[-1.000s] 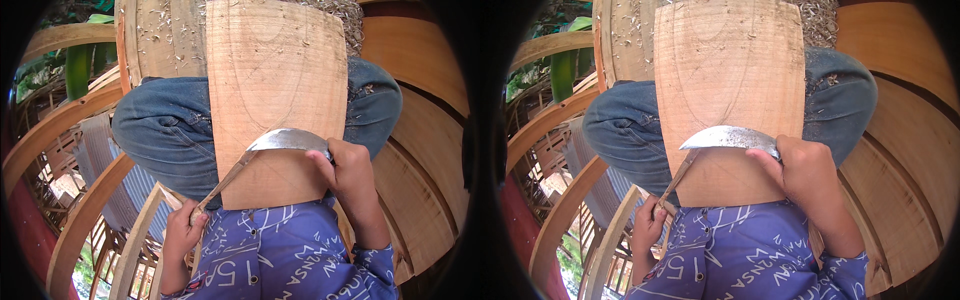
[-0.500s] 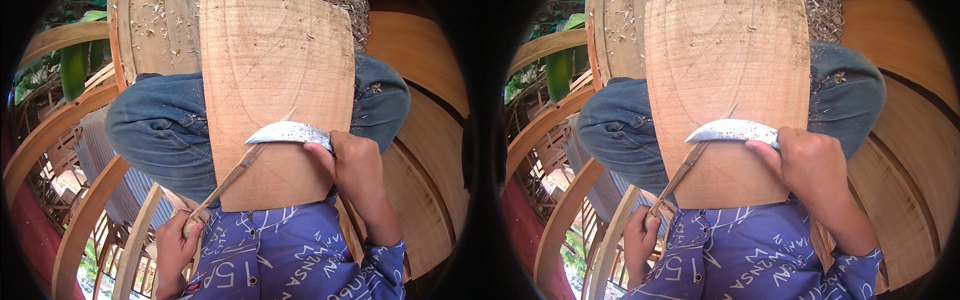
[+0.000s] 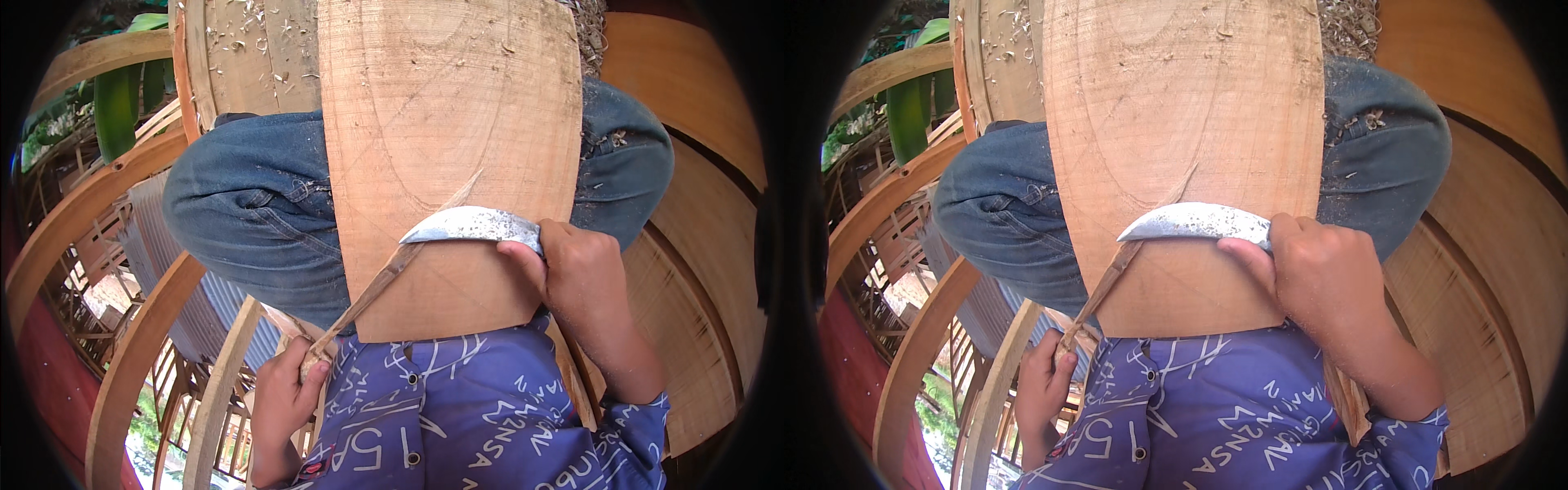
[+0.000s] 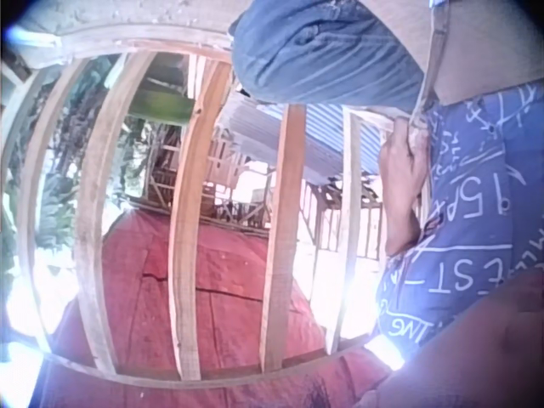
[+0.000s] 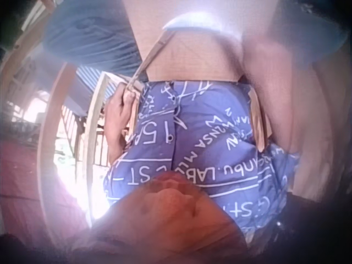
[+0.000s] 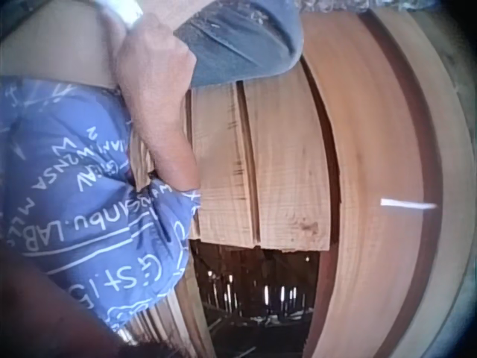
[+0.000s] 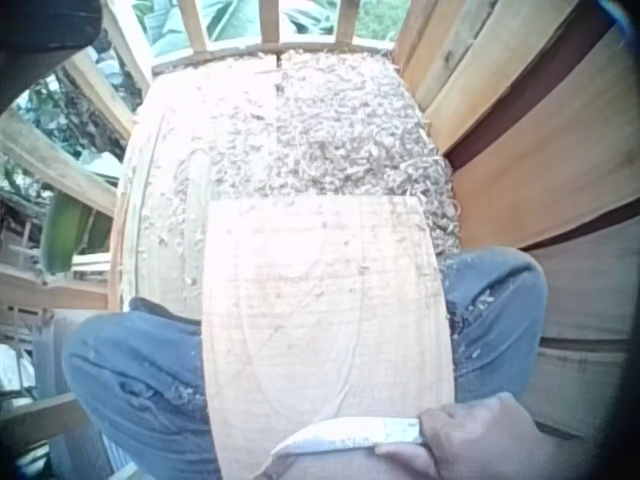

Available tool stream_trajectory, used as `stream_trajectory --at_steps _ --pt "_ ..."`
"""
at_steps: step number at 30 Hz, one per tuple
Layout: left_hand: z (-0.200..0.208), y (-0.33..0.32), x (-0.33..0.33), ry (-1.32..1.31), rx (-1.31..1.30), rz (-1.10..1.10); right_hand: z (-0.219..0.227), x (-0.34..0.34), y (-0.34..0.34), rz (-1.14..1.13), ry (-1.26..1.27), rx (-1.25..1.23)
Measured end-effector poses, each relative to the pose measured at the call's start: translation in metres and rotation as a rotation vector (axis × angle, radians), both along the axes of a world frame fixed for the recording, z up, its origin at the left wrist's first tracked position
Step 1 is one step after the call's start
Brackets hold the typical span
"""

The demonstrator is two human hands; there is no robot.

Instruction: The person sits cross-legged on a wooden platform and uses a curved knife to shave thin strips from a rectangular piece of wood held between their legs. They repeatedly draw the knife along the wood's surface to create fine shavings, occasionally pausing to inspect the tool and the workpiece.

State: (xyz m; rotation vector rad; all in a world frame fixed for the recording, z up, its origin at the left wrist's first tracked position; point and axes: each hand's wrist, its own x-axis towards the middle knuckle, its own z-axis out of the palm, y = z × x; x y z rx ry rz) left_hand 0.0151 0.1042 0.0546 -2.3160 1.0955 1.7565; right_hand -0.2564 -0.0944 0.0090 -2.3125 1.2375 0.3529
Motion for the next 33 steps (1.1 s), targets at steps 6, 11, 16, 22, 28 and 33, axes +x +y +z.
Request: stream_trajectory --at_steps 6,11,16,22,28,33 --pt "-0.002 -0.003 -0.006 0.028 -0.031 0.072 -0.003 0.002 -0.002 -0.089 0.008 -0.01" --pt "-0.004 0.001 -0.004 0.03 -0.041 0.05 0.001 0.001 -0.001 -0.121 0.017 0.002" --pt "-0.003 0.001 -0.004 0.024 -0.019 0.039 0.001 -0.002 0.001 -0.143 0.02 0.001" --pt "-0.003 0.004 -0.002 0.026 -0.004 0.047 -0.006 -0.007 -0.014 -0.211 0.127 -0.099" --pt "-0.004 0.0 -0.005 0.049 -0.011 0.082 0.003 0.002 -0.001 -0.116 0.047 0.011" --pt "-0.005 0.002 -0.005 0.03 -0.033 0.027 -0.006 -0.004 -0.003 -0.191 0.051 -0.088"
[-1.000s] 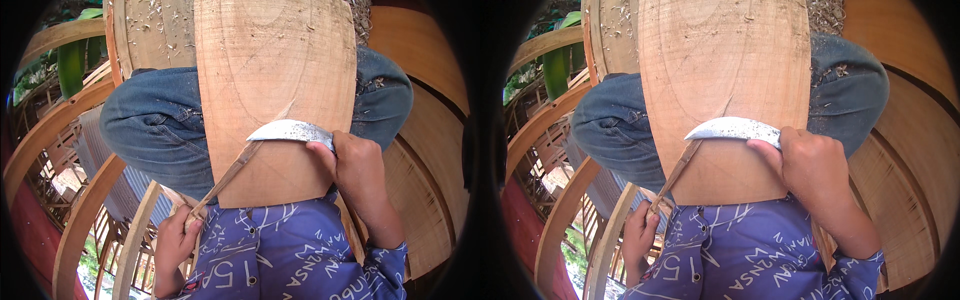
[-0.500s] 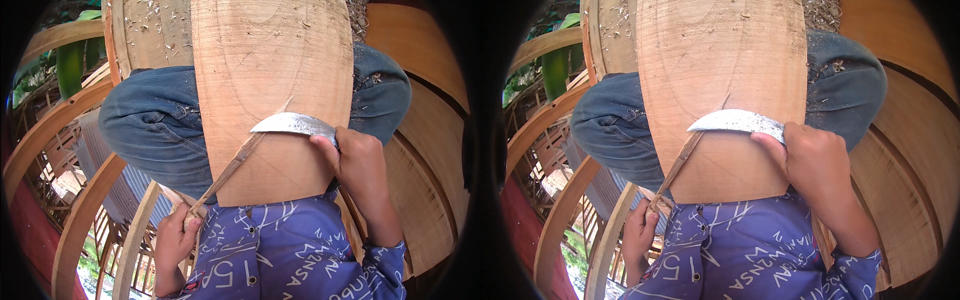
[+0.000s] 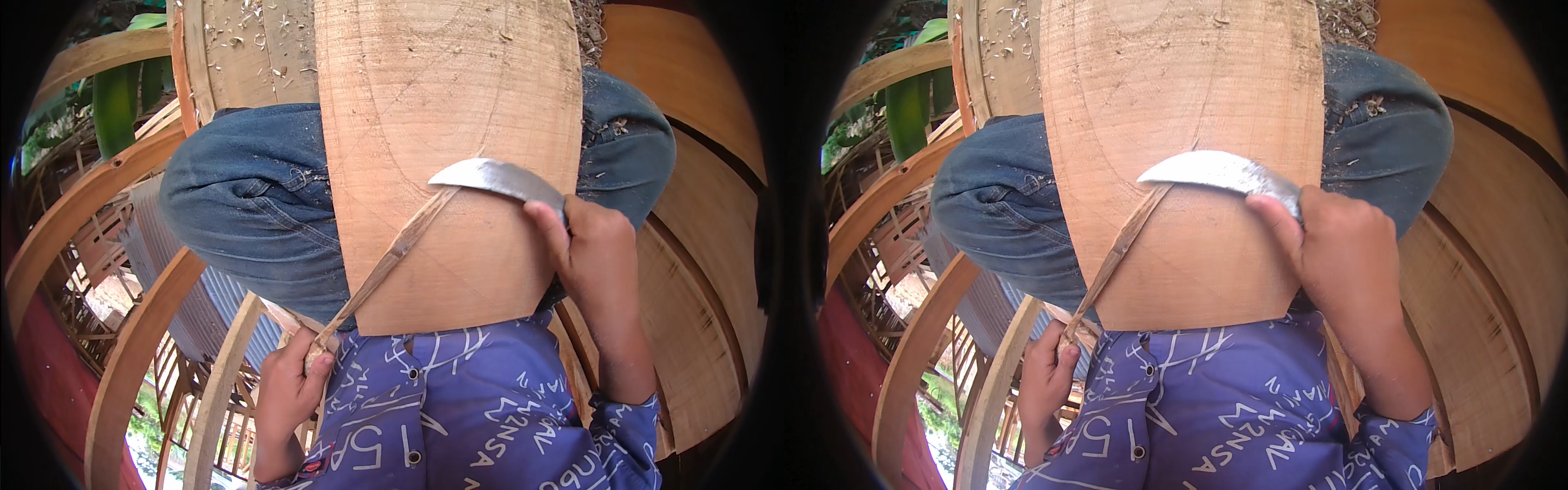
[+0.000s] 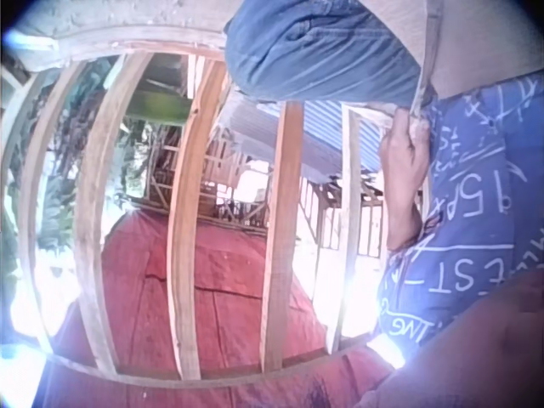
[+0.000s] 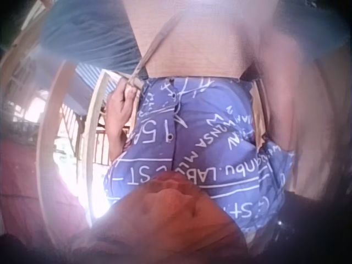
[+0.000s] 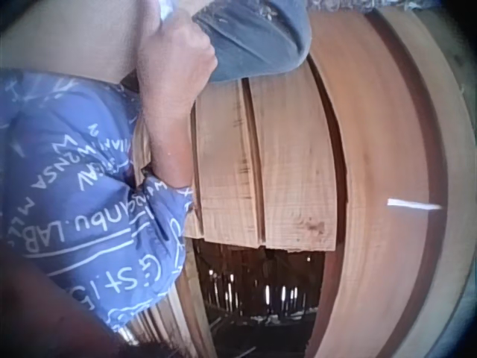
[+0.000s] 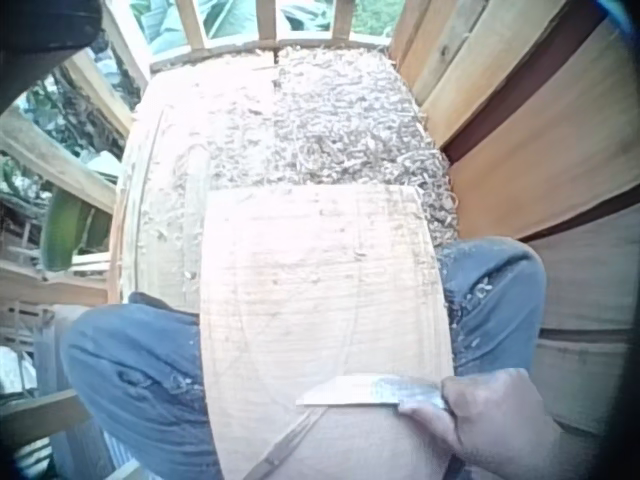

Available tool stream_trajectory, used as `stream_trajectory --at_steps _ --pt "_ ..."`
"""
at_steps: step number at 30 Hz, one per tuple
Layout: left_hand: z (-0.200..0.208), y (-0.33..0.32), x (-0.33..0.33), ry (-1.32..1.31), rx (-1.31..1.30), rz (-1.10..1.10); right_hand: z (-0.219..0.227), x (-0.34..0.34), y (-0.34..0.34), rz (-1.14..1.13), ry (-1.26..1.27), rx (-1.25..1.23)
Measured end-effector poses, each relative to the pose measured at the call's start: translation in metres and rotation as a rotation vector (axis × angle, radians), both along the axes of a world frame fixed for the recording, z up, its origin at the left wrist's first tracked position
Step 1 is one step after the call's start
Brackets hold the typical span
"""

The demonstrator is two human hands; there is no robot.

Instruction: The person sits cross-legged on a wooden platform and uses a curved knife to shave thin strips from a rectangular piece of wood held between their legs. They repeatedly draw the knife along the wood's surface to create fine shavings, occasionally pausing to inspect the tool and the workpiece.

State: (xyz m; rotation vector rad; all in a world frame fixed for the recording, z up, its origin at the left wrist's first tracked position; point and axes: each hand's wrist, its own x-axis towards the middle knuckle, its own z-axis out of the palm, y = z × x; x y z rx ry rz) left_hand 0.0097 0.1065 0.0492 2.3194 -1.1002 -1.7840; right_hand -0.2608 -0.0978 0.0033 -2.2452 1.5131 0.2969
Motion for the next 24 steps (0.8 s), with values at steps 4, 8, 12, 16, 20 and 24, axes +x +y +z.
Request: stream_trajectory --at_steps 4,8,12,16,20,24 --pt "0.002 0.004 0.003 -0.008 0.025 -0.003 0.003 -0.017 -0.013 -0.085 0.128 -0.043" --pt "-0.001 0.003 0.003 0.004 0.023 0.005 0.013 0.004 0.004 0.056 -0.02 0.04" --pt "0.0 0.005 0.004 0.01 0.005 0.004 0.003 0.0 -0.003 -0.021 0.01 -0.021" --pt "-0.004 0.008 0.004 0.035 -0.042 0.036 0.01 -0.01 -0.019 -0.149 0.107 0.02" --pt "-0.003 0.003 -0.001 0.019 -0.018 0.024 0.008 0.007 0.013 0.087 -0.021 0.044" --pt "0.001 0.001 -0.002 0.017 -0.002 0.021 0.005 0.008 0.01 0.069 0.001 0.021"
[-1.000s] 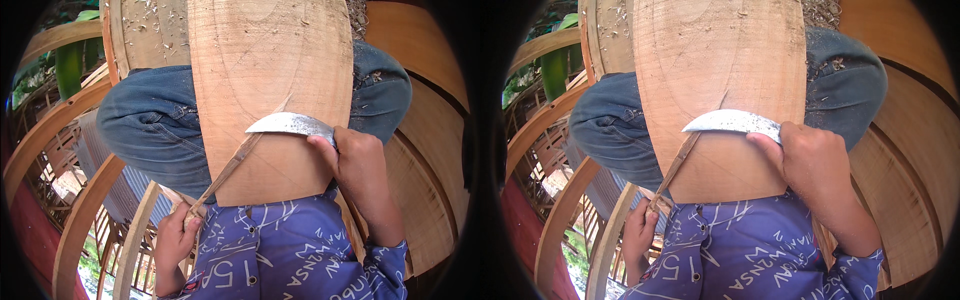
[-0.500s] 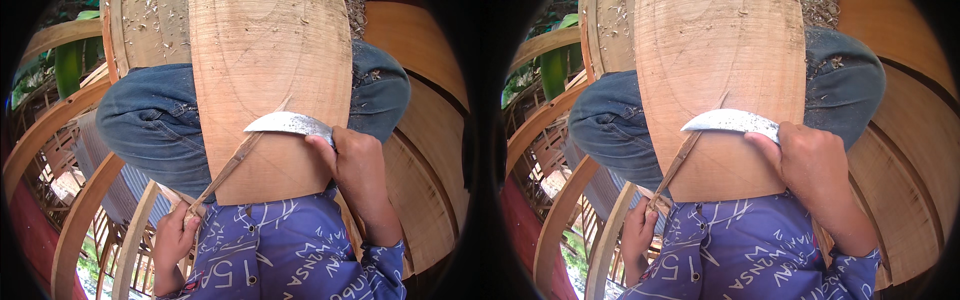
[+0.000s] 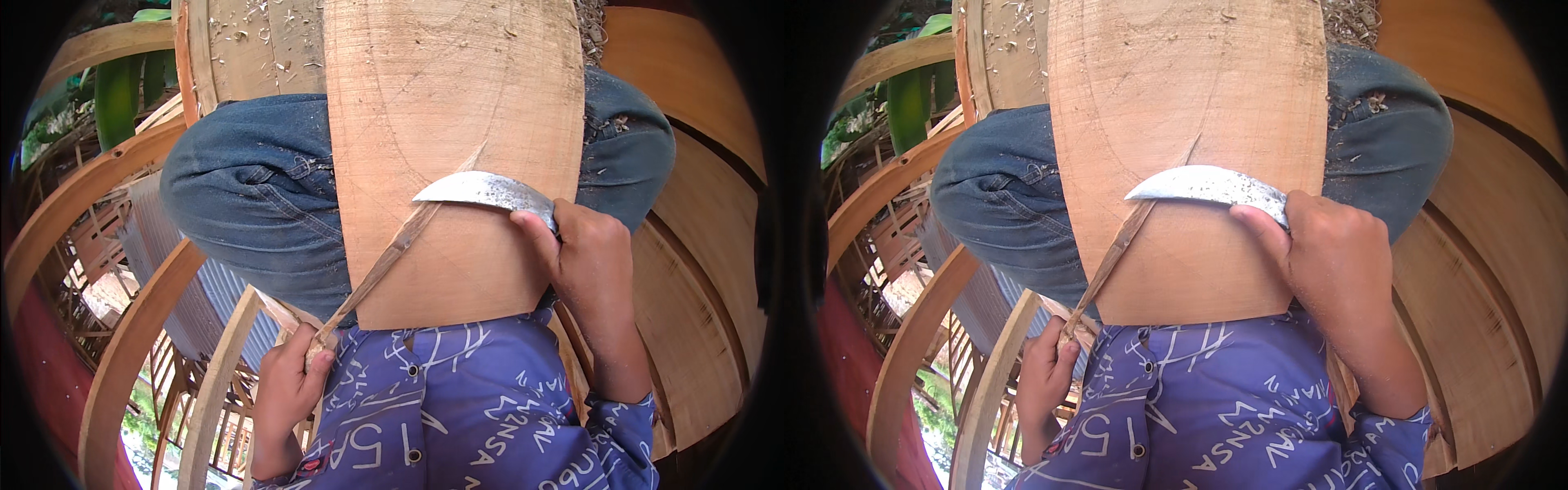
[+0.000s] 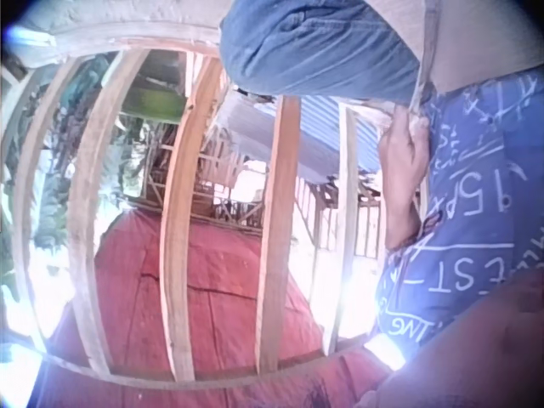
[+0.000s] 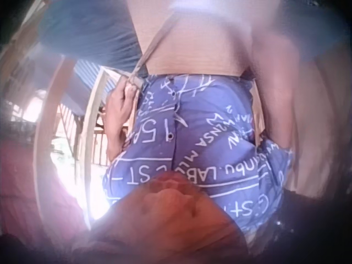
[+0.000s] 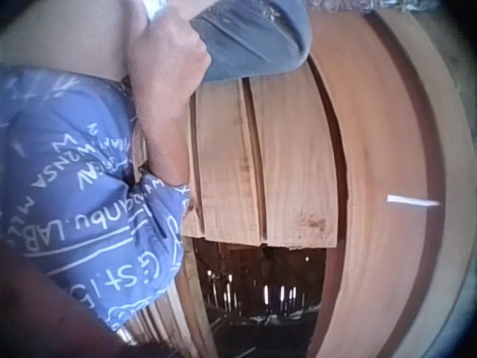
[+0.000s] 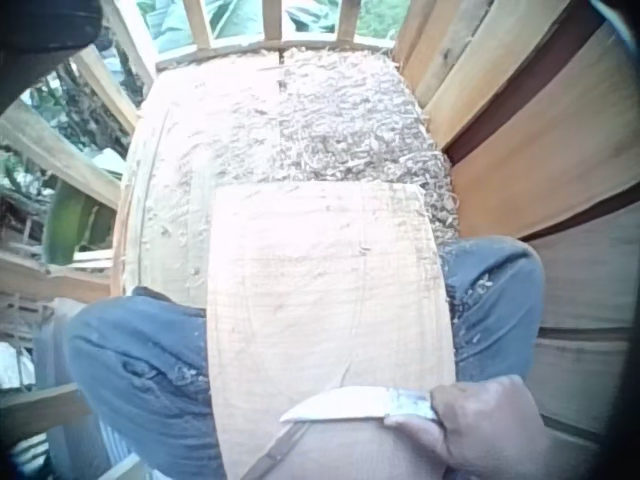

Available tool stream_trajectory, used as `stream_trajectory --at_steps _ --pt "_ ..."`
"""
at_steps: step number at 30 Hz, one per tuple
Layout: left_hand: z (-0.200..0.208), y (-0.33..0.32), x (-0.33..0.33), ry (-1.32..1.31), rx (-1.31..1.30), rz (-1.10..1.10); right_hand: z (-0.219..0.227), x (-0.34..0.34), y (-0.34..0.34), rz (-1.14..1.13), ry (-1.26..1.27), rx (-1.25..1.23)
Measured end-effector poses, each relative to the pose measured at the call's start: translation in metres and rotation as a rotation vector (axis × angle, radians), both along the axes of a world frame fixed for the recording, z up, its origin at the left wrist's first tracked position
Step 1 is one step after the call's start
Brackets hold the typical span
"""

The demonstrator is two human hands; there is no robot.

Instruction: The person sits cross-legged on a wooden platform and uses a curved knife to shave thin strips from a rectangular piece of wood held between their legs. They repeatedly draw the knife along the wood's surface to create fine shavings, occasionally pausing to inspect the tool and the workpiece.

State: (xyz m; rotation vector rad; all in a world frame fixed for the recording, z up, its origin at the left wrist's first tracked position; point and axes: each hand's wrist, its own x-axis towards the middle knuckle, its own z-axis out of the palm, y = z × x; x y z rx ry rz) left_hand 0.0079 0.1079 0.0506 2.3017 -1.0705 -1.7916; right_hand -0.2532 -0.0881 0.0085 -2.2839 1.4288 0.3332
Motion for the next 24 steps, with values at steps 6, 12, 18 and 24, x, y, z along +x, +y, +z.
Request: stream_trajectory --at_steps 6,12,18,24 --pt "-0.005 0.003 -0.002 0.002 -0.016 0.0 0.003 0.004 0.008 0.025 -0.03 -0.008" --pt "-0.003 0.005 0.001 -0.016 0.002 -0.031 0.0 -0.001 -0.004 -0.02 0.013 -0.042" --pt "-0.003 0.007 -0.003 -0.012 -0.007 0.02 -0.006 -0.006 -0.021 -0.243 0.103 -0.029" --pt "-0.006 0.001 0.001 -0.036 -0.002 -0.021 0.002 -0.01 -0.009 -0.255 -0.005 0.097"
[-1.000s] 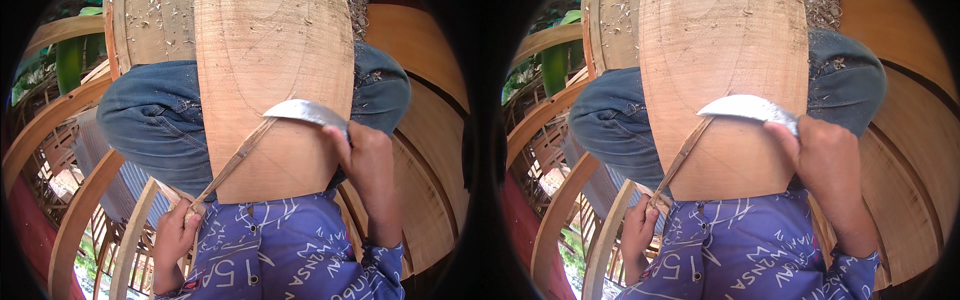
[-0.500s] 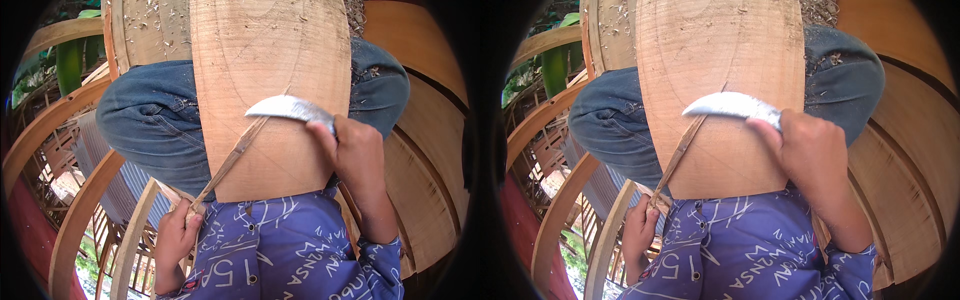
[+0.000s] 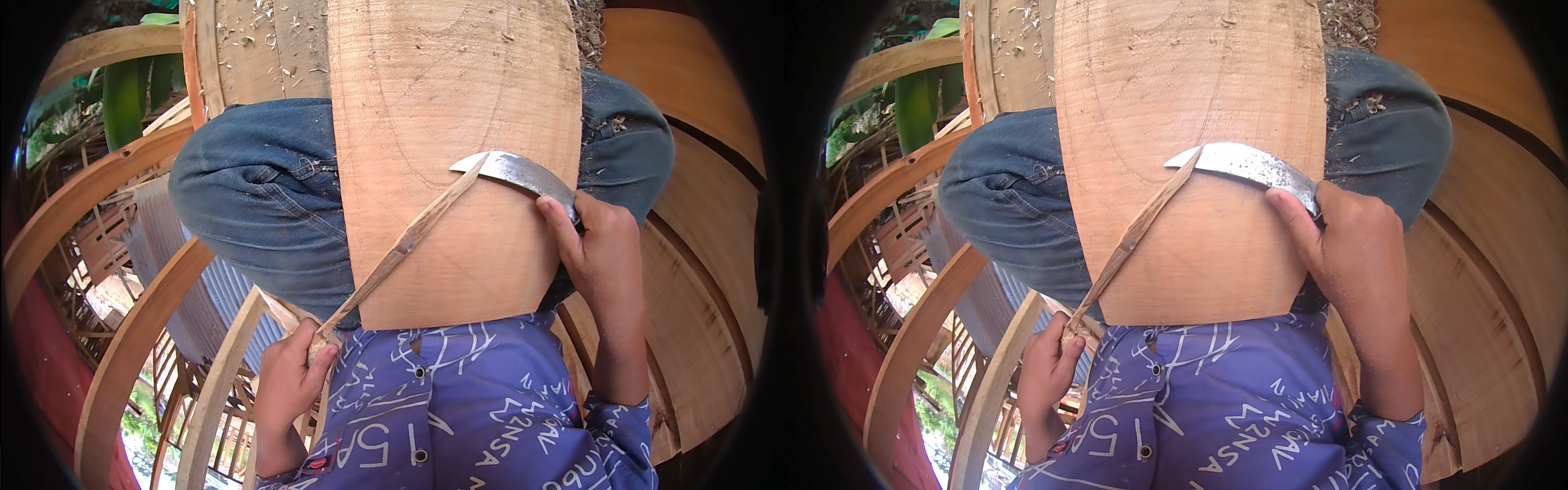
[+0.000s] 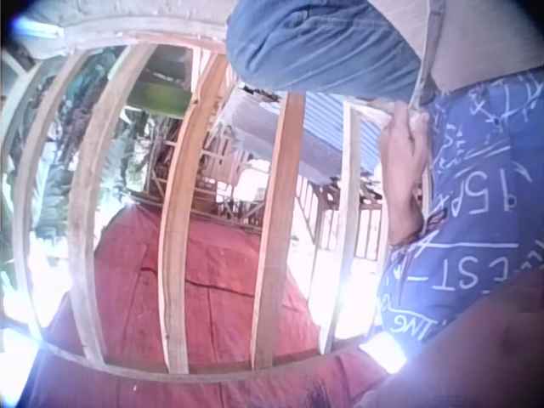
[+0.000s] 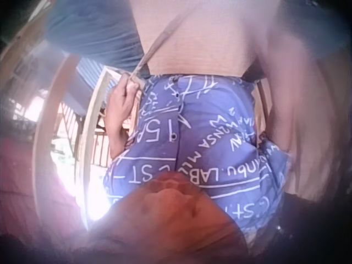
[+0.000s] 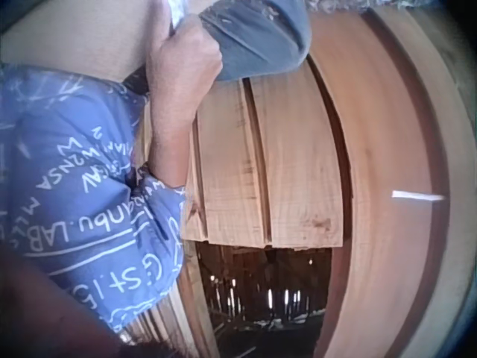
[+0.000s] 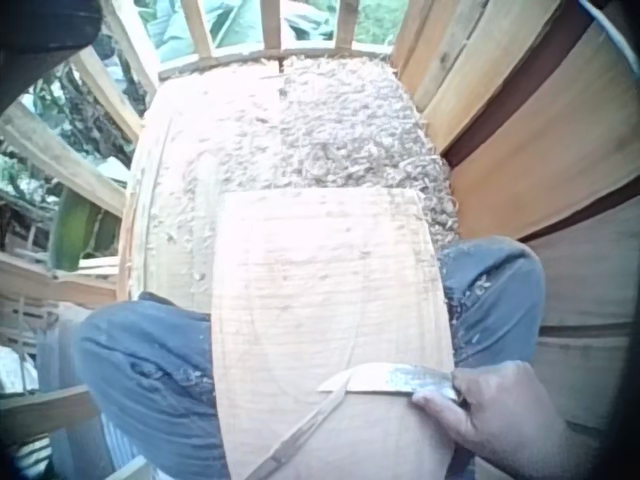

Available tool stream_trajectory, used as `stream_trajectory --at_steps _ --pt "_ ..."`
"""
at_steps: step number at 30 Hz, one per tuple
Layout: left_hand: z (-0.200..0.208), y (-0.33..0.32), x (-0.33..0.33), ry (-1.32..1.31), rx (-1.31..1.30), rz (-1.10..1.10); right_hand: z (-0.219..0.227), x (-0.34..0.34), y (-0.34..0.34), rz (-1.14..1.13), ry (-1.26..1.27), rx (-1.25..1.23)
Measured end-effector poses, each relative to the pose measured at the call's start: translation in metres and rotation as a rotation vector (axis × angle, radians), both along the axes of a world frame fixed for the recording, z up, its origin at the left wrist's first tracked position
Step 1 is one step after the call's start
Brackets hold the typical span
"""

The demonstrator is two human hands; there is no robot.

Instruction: The person sits cross-legged on a wooden platform and uses a curved knife to shave thin strips from a rectangular piece of wood held between their legs. They repeatedly draw the knife along the wood's surface to create fine shavings, occasionally pausing to inspect the tool and the workpiece.

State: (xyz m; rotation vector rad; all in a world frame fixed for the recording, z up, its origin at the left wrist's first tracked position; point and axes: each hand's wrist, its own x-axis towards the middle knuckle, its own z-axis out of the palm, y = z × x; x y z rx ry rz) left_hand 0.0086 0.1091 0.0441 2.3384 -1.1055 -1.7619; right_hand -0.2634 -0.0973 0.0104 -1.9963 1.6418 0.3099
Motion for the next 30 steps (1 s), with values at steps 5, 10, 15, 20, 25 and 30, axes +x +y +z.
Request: stream_trajectory --at_steps 5,10,15,20,25,30 --pt "0.0 -0.002 -0.002 -0.009 -0.036 -0.048 0.0 -0.004 0.005 -0.09 -0.046 -0.011" --pt "-0.009 0.003 0.0 0.003 -0.068 -0.044 0.004 -0.014 0.002 -0.164 -0.104 0.032" --pt "-0.018 0.003 -0.004 -0.029 -0.157 -0.067 0.006 -0.015 0.0 -0.193 -0.162 0.06" --pt "-0.021 0.005 -0.007 -0.062 -0.227 -0.035 -0.003 -0.025 0.002 -0.247 -0.27 0.038" --pt "-0.019 -0.007 -0.012 -0.125 -0.202 -0.063 0.0 -0.017 0.003 -0.28 -0.331 0.066" --pt "-0.024 -0.01 -0.021 -0.121 -0.149 0.043 -0.005 -0.016 0.008 -0.165 -0.402 0.106"
